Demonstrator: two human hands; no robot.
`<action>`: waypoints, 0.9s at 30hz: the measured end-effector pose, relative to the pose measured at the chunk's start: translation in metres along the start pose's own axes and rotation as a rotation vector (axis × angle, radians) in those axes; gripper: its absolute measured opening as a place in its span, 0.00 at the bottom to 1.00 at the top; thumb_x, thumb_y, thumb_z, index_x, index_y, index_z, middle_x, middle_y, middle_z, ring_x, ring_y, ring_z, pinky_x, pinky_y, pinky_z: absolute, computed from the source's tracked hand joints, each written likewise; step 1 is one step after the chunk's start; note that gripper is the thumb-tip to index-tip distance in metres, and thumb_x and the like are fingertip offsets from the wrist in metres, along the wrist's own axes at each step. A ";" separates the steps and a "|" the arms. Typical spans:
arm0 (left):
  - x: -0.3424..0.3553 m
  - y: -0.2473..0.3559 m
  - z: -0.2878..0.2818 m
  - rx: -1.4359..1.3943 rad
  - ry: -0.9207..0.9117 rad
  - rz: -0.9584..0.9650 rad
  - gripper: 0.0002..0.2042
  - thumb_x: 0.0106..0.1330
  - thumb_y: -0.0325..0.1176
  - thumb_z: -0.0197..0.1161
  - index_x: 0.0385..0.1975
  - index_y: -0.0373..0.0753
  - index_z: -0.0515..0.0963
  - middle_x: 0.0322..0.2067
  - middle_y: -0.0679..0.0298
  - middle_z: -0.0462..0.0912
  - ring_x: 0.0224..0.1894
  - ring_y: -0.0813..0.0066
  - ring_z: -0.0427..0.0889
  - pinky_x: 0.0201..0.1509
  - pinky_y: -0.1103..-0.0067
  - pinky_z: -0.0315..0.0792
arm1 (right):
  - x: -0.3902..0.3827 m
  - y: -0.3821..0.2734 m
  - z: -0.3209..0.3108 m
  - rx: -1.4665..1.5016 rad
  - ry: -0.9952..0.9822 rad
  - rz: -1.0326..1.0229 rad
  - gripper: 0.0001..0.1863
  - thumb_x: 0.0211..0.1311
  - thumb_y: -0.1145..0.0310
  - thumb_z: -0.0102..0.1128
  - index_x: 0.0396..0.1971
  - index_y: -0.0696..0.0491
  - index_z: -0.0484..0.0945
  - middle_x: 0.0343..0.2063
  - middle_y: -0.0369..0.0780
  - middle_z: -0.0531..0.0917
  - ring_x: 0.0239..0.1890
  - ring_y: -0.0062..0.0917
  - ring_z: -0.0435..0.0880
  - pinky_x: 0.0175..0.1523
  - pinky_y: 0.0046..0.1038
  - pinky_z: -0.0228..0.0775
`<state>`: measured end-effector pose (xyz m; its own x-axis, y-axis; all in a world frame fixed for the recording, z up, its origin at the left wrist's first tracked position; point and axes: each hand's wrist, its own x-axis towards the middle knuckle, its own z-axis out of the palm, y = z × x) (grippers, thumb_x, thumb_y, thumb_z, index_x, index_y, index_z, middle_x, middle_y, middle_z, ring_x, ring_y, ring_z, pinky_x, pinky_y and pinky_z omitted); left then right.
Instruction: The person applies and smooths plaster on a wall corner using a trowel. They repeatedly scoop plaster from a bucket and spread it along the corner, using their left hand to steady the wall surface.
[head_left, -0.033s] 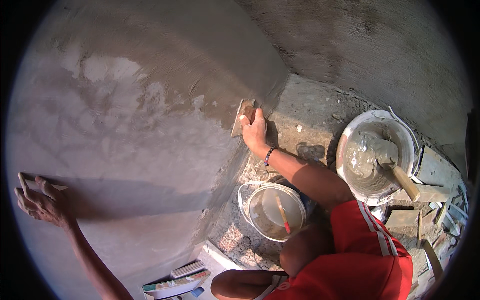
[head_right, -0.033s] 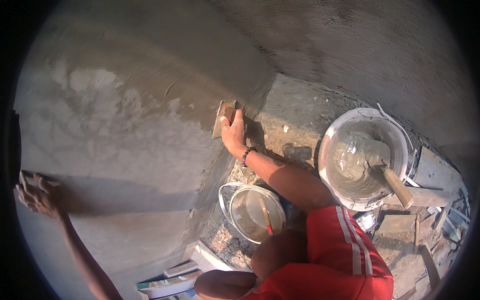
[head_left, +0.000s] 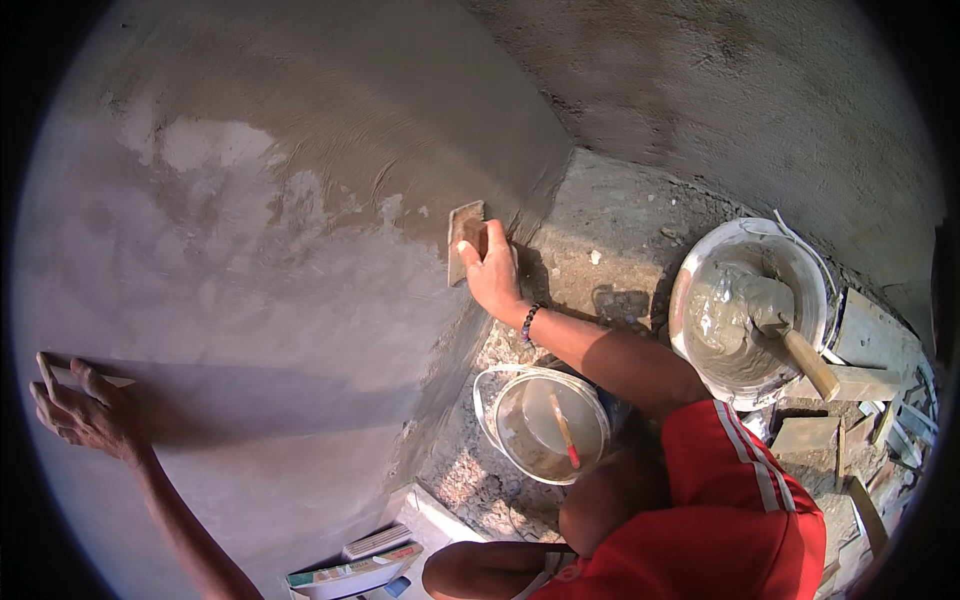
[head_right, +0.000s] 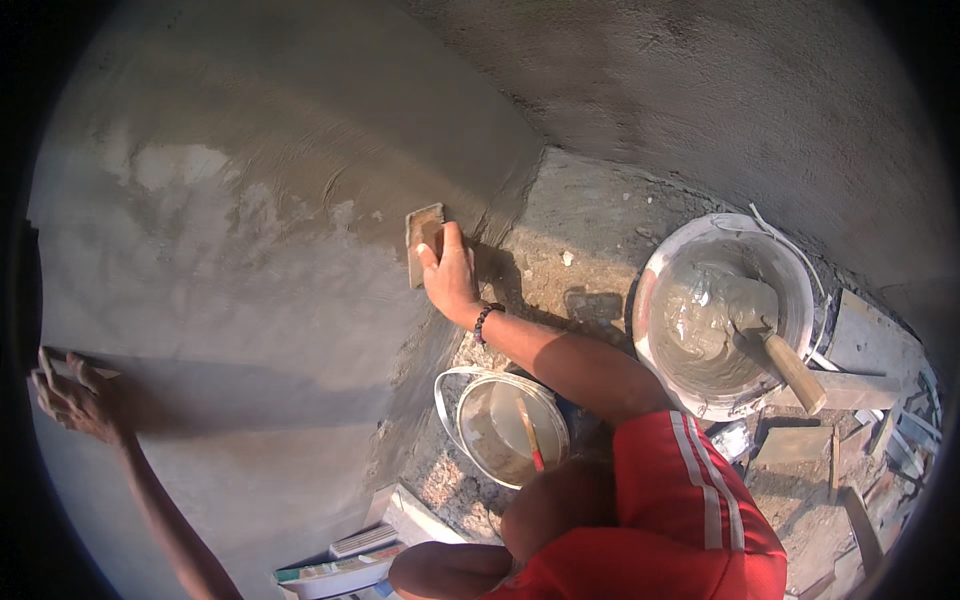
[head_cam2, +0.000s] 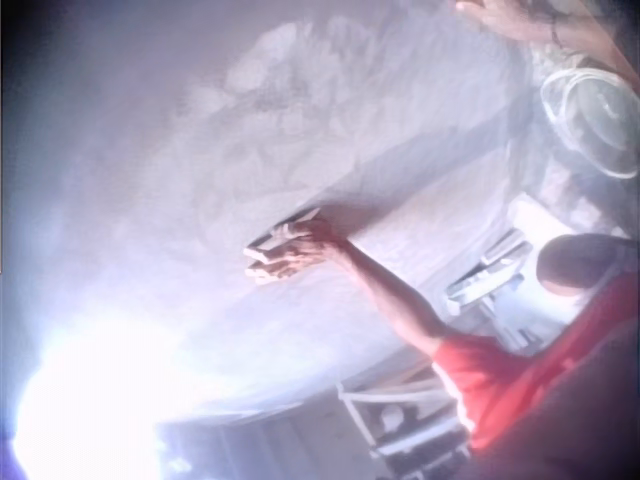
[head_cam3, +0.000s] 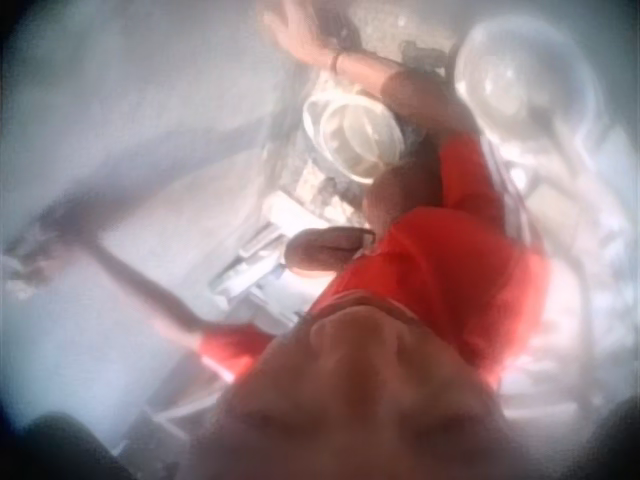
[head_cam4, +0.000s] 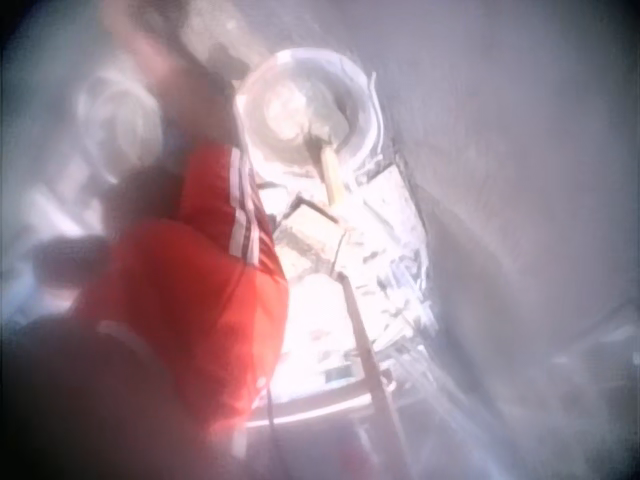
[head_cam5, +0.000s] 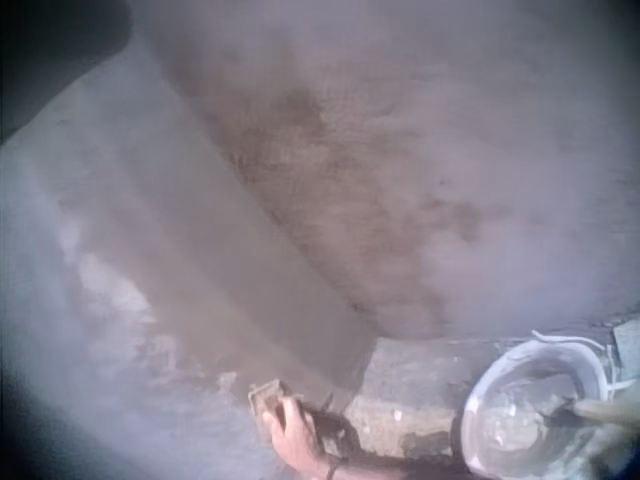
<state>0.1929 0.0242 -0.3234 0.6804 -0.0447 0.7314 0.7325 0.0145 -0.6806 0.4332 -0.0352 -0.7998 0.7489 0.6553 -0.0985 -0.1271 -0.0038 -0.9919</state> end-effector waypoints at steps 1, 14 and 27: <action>0.000 -0.003 0.000 -0.003 0.019 0.026 0.27 0.73 0.56 0.49 0.70 0.58 0.65 0.70 0.54 0.62 0.73 0.56 0.56 0.72 0.55 0.55 | -0.002 -0.015 0.000 -0.035 -0.025 -0.371 0.21 0.64 0.66 0.63 0.51 0.59 0.68 0.38 0.54 0.81 0.46 0.50 0.82 0.51 0.41 0.72; -0.012 -0.027 0.014 0.009 0.038 0.066 0.31 0.73 0.60 0.48 0.70 0.49 0.65 0.69 0.56 0.63 0.72 0.57 0.59 0.72 0.56 0.56 | 0.017 0.000 -0.001 0.056 -0.008 0.067 0.20 0.64 0.66 0.62 0.47 0.63 0.67 0.40 0.55 0.80 0.45 0.42 0.81 0.50 0.41 0.70; 0.000 -0.013 0.010 0.008 0.059 0.069 0.27 0.75 0.56 0.47 0.70 0.54 0.65 0.70 0.55 0.61 0.72 0.53 0.57 0.73 0.54 0.54 | 0.048 0.080 0.002 0.438 0.248 0.638 0.29 0.69 0.63 0.58 0.63 0.66 0.64 0.58 0.58 0.75 0.61 0.48 0.75 0.64 0.38 0.68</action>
<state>0.1835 0.0343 -0.3145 0.7274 -0.1021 0.6786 0.6840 0.0278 -0.7290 0.4578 -0.0020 -0.8835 0.5616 0.4403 -0.7005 -0.7831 0.0096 -0.6218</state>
